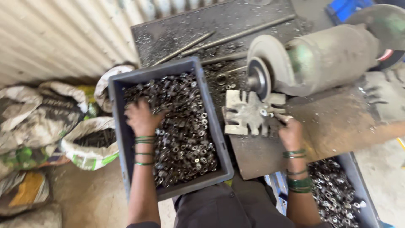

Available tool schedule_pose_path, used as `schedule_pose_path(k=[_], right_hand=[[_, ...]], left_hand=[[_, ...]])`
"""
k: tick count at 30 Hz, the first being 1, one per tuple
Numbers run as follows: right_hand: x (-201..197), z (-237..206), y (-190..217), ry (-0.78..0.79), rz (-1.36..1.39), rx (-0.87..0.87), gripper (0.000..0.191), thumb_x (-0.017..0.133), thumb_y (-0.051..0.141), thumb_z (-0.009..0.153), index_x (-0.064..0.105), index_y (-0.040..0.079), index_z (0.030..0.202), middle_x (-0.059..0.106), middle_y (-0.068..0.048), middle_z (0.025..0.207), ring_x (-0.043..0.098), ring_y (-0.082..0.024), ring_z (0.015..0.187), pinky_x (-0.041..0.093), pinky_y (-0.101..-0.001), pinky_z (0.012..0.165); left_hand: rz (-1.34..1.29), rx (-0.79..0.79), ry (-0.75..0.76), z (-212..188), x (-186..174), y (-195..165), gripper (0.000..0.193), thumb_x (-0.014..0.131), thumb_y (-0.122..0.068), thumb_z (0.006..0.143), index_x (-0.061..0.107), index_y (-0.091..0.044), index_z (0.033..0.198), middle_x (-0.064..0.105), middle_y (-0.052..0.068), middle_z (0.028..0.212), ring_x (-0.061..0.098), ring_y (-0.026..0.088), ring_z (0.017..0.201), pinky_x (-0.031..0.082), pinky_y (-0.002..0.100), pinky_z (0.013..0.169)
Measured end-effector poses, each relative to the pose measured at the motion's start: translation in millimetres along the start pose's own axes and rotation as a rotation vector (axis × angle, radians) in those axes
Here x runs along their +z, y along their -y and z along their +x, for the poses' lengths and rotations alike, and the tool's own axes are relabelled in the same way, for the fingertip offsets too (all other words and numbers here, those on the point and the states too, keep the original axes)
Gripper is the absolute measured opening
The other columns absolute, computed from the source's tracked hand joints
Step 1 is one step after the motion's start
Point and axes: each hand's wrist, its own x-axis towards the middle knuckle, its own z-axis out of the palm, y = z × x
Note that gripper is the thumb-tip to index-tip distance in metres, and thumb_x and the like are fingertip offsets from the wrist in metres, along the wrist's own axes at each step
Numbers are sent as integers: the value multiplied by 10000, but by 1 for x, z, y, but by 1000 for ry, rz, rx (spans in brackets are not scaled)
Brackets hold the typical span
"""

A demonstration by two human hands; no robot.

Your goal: The person picks small metal fittings one at a time from a bin and presses each against a running bench grinder to grind its edges, with sparks flying, then drops the ground piece into a second bin. They repeat this cycle continuously, occasionally handling several pieces in their hands.

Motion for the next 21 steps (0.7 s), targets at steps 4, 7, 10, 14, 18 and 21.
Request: schedule_pose_path(k=[4,7,10,14,18,21], right_hand=[[6,-5,13,-92,-161,32,301,747,39,787,783,53,1085,717,-238,933,697,-393,837,550,-441,770],[10,-3,24,-158,-187,-121,316,688,-6,757,766,33,1061,726,-215,935,679,-408,888,543,-460,844],[12,2,25,-213,-212,-108,385,653,-39,736,779,36,1092,710,-229,982,669,-413,919,533,-460,847],[12,5,12,-246,-258,-67,356,699,-14,772,772,34,1117,698,-225,1019,669,-403,943,534,-463,906],[13,3,5,-205,-220,-2,386,664,-26,817,751,65,1182,707,-193,1118,690,-342,994,558,-408,925],[13,3,9,-191,-245,-38,384,662,-41,788,756,56,1148,715,-195,1135,687,-359,1022,551,-422,922]], left_hand=[[80,111,-143,3,18,8,627,803,-546,728,691,-112,1167,583,235,1247,576,466,1135,540,606,806],[-7,170,-118,-5,33,4,439,719,-433,939,685,-39,1129,617,215,1192,630,417,1054,565,518,809],[-108,180,-98,-2,39,9,414,704,-388,959,679,-3,1109,619,249,1129,646,436,945,560,510,747],[-299,194,-136,5,38,19,349,684,-286,986,669,16,1159,644,229,1133,649,440,934,548,519,753],[-500,57,-81,6,38,21,248,647,-265,1093,700,-26,1129,696,180,1110,667,402,966,543,502,849],[-459,148,-141,6,39,17,282,761,-264,968,677,-54,1137,672,205,1142,665,408,982,552,490,825]])
